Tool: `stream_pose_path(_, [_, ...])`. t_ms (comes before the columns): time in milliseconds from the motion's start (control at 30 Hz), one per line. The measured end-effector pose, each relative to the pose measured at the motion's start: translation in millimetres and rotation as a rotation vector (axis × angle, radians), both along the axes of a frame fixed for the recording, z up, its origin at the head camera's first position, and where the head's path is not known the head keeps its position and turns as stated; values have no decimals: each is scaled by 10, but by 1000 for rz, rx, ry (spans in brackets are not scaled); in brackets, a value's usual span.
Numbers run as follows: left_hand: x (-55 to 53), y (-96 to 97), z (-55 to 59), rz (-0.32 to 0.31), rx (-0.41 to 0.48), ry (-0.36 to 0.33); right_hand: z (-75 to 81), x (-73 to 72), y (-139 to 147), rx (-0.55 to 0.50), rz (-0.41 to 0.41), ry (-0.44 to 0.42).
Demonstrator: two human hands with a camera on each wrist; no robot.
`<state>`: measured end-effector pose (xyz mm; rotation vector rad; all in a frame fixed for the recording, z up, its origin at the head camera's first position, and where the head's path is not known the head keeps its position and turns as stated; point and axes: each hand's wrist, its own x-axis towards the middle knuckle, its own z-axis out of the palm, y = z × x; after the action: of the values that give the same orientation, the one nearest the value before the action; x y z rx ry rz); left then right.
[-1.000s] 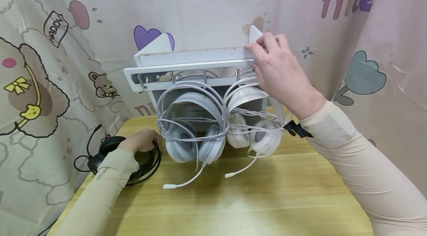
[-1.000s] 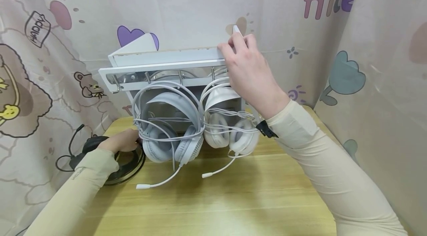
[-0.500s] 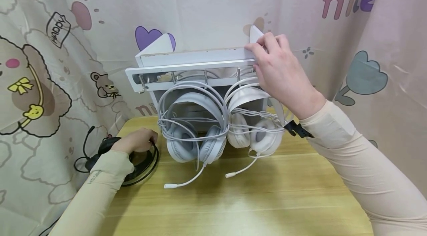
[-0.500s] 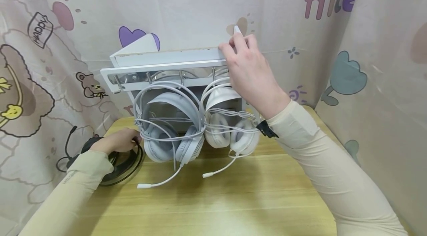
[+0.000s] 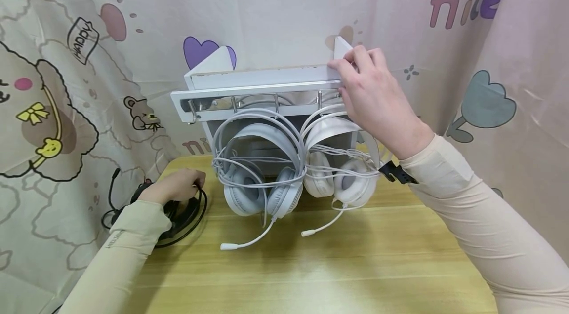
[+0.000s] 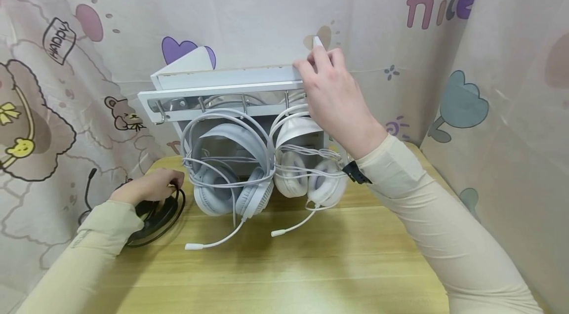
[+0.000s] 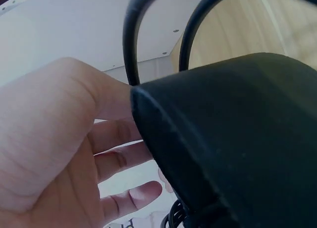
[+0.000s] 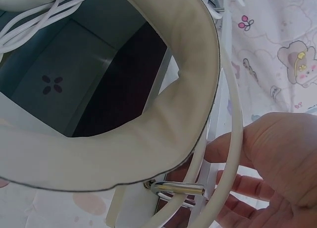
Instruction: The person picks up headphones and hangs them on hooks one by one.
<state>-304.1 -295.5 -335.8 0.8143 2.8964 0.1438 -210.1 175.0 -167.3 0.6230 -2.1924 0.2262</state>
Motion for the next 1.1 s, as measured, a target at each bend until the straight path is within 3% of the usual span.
stream_pose_path(333, [53,-121,200,-53,54,73,15,-15,-16,3,-3,7])
stream_pose_path(433, [63,-127,273,-72,34,91,25,-5,-11,-3,-8,3])
stream_pose_path(600, [85,-144,376,-42,-22,72,44,13,4,-12,-18,3])
stream_pose_path(867, [159,-192,428,-32,-28,75,10,16,-13,-17,-15,-12])
stream_pose_path(1100, [170,-230,506,-60,-5,98,-12,8,-14,-25,-10,-14])
